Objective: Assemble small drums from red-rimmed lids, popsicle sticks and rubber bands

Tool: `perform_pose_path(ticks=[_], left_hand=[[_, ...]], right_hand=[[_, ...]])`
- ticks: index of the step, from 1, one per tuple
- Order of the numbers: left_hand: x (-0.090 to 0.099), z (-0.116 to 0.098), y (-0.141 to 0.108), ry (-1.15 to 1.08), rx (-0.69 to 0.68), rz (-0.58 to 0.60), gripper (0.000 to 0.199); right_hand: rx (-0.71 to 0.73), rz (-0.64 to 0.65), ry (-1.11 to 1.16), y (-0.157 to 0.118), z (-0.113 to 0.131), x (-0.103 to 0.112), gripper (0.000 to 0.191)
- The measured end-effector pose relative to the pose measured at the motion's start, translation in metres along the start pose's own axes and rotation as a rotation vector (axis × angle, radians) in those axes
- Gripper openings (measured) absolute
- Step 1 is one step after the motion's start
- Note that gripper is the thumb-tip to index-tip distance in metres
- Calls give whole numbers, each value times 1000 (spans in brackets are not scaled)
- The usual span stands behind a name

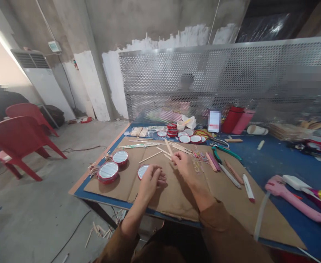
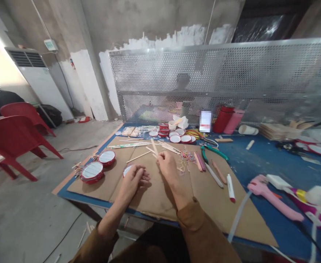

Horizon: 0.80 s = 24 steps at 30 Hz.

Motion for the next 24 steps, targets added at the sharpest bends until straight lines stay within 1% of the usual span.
perform_pose_path(ticks=[1,2,4,6,7,9,11,13,14,15,16,17,18,20,22,24], left_hand=[[4,1,0,-90,40,-32,34],[7,1,0,-154,52,-58,38],[13,1,0,-195,50,-58,40],[15,0,-1,-144,30,-6,34],[15,0,-1,-99,15,23,32],[15,-2,-3,-22,-12,85,30],[13,-4,-5,11,-24,167,32],[8,-7,-8,74,-43,313,33],[7,-8,-9,133,-71,375,32],[6,-9,-10,188,-101,402,32],[6,-11,-10,232,-126,402,33],[6,-11,-9,261,-132,373,34],[6,-11,-8,292,-118,348,35],[3,-10,-6,338,-63,293,39],[-3,-9,-7,385,-40,271,42],[-12,-10,-8,433,-65,242,41]], right_hand=[[-8,50,77,-12,4,-5,21],[-20,100,141,-26,7,-10,21],[-44,183,237,-53,11,-21,21],[-71,231,301,-75,13,-25,16],[-91,238,324,-83,13,-24,13],[-85,251,319,-94,13,-13,12],[-15,299,236,-101,10,5,14],[81,331,98,-103,1,31,16],[124,323,23,-102,-7,46,17],[164,283,-63,-99,-17,62,20],[197,213,-140,-94,-28,80,22],[200,133,-224,-88,-42,99,23],[192,39,-335,-80,-58,119,25],[213,-81,-561,-64,-87,153,24],[202,-152,-818,-47,-112,178,21],[282,-143,-955,-31,-127,188,20]])
Point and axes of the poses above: each hand's wrist, its own y-axis towards the middle knuckle, its own x-axis out of the back of the hand, z = x × y, the point moved 4 cm from there along y, towards the middle knuckle, and after that the axes turned 15 degrees about -z, right-handed, at the moved point
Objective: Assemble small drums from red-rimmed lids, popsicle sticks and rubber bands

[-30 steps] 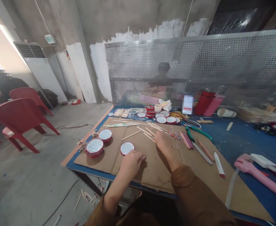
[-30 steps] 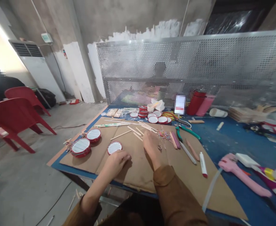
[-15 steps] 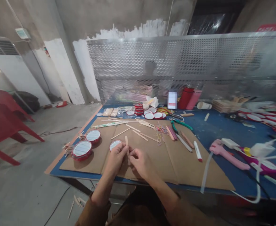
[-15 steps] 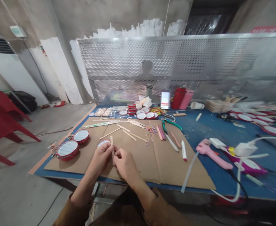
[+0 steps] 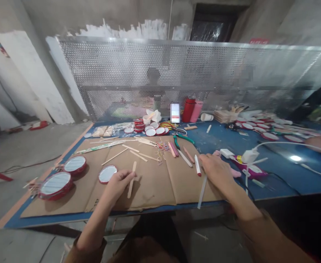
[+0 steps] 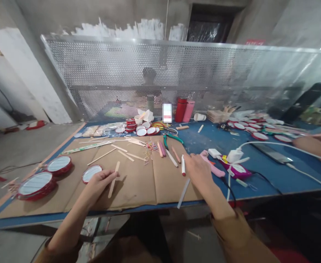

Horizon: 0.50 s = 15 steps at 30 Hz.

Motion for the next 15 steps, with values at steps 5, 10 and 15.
perform_pose_path(ticks=[5,10,15], left_hand=[[-12,-14,-1,92,-103,-123,33],[-16,-11,-4,77,-77,-97,31],[-18,-5,-7,-40,-10,-72,27]], right_hand=[[210,40,6,18,1,-25,21],[399,27,-74,23,-8,-39,23],[345,-2,-3,31,-20,-23,9]])
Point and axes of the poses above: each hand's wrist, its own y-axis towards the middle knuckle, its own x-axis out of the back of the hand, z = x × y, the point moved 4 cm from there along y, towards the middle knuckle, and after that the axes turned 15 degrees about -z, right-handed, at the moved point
